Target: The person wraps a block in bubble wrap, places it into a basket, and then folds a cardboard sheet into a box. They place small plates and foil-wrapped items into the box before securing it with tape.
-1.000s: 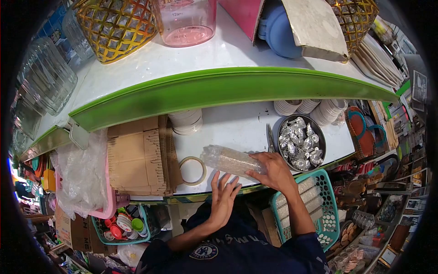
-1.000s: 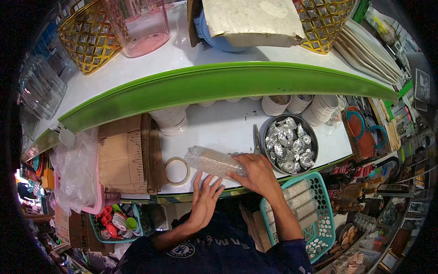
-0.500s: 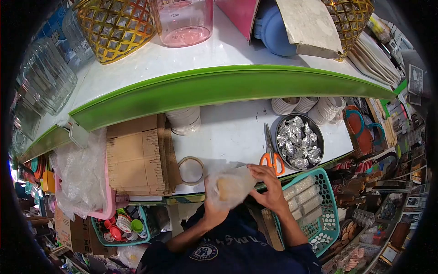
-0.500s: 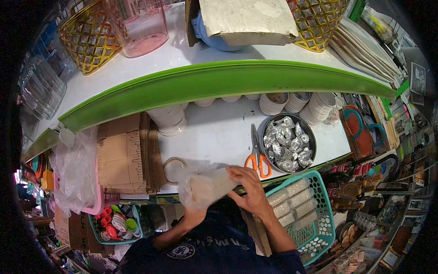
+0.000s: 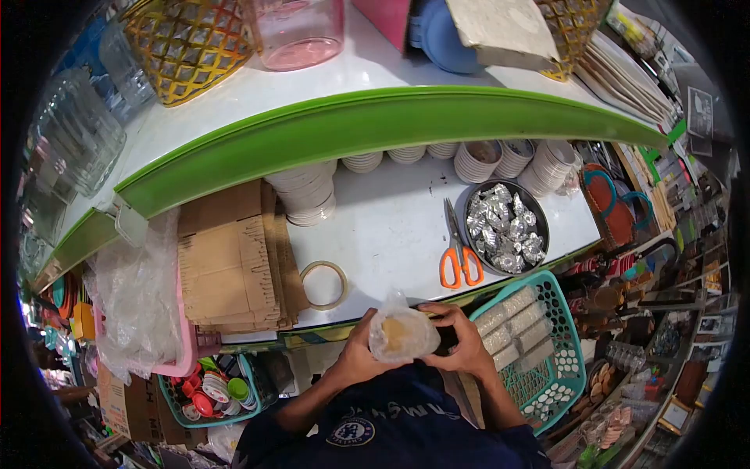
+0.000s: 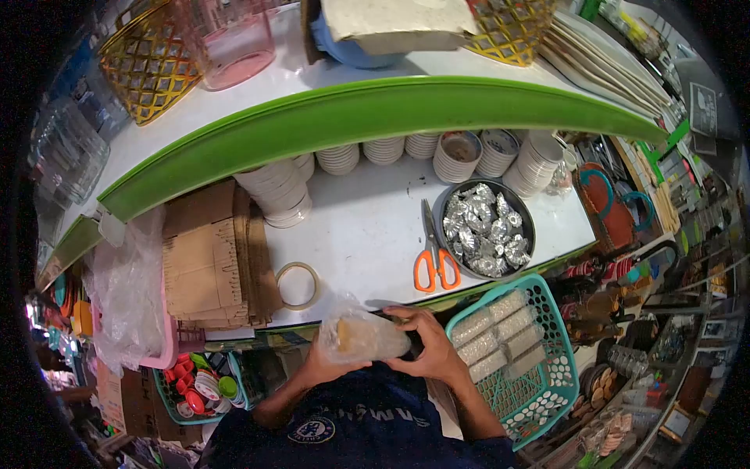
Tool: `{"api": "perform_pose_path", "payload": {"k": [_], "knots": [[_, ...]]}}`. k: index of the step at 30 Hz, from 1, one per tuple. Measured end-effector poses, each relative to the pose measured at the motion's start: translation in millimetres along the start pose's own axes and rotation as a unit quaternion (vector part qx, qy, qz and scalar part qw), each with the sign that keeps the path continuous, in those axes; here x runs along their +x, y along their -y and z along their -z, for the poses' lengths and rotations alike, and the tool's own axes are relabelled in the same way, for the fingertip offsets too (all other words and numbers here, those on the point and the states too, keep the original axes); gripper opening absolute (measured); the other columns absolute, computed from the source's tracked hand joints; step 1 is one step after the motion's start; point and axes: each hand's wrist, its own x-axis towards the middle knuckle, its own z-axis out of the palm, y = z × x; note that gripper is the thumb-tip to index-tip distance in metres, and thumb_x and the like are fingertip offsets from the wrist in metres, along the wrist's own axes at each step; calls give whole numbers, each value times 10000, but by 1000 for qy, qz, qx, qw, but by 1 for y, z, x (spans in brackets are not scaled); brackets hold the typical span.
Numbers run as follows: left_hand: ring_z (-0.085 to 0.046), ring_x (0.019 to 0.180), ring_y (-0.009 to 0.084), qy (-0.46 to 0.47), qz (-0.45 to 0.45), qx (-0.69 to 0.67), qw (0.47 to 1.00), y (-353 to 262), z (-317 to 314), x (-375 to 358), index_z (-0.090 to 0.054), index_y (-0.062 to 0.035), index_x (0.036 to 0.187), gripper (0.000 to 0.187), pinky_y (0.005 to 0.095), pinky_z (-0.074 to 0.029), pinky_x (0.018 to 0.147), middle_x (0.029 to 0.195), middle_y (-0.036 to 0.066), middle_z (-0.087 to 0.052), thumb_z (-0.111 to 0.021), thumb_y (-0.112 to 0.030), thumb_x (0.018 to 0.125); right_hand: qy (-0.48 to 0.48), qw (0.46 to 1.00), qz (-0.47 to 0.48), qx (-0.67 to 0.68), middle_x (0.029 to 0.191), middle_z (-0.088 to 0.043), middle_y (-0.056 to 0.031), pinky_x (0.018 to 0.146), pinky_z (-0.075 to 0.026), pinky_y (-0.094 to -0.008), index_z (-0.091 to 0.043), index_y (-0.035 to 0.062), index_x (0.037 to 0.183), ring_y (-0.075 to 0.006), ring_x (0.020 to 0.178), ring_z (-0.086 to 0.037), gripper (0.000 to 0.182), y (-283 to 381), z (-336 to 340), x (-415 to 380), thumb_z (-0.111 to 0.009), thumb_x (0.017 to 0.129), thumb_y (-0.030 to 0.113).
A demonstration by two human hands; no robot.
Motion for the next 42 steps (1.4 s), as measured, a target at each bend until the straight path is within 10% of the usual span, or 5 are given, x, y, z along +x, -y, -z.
{"api": "perform_pose_path", "payload": {"k": [9,14,25,32,42], "knots": [[-606,1031,171,99,75,-192,974,6,-19,10,-524,29,1266,650,347,-475,933,1118,81,-640,-823,-199,736,17,926,-214,312,1383,-458,-154,1058,-355,-375,-398,102,1012,-235,1282,-458,555,0,-3,-51,-870,720,123],[-514,1191,191,200,84,-173,961,-1,-45,30,-472,21,1339,750,365,-410,1017,1264,112,-549,-831,-217,724,-33,919,-218,326,1452,-411,-121,1131,-316,-407,-226,34,1501,-212,1340,-402,1015,23,11,-76,-867,719,122],[-560,955,217,378,-138,45,915,10,-164,54,-494,4,1348,634,321,-466,861,1172,155,-553,-725,-307,845,-282,892,-259,241,1275,-594,-106,1017,-446,-358,-490,-17,1356,-188,1158,-573,671,37,41,-189,-815,787,127],[-508,1238,324,535,-32,152,830,61,-268,53,-416,10,1427,538,365,-406,1022,1345,213,-511,-489,-328,1015,-494,767,-393,111,1173,-633,-117,925,-495,-362,-540,-13,1270,-219,1046,-626,538,-13,75,-294,-767,826,191],[-568,1009,458,449,-160,245,844,130,-311,21,-400,48,1401,548,480,-472,874,1095,279,-579,-576,-146,920,-368,689,-491,386,1348,-519,-78,1056,-389,-419,-475,37,1376,-234,1253,-475,583,-80,65,-335,-717,885,239]]}}
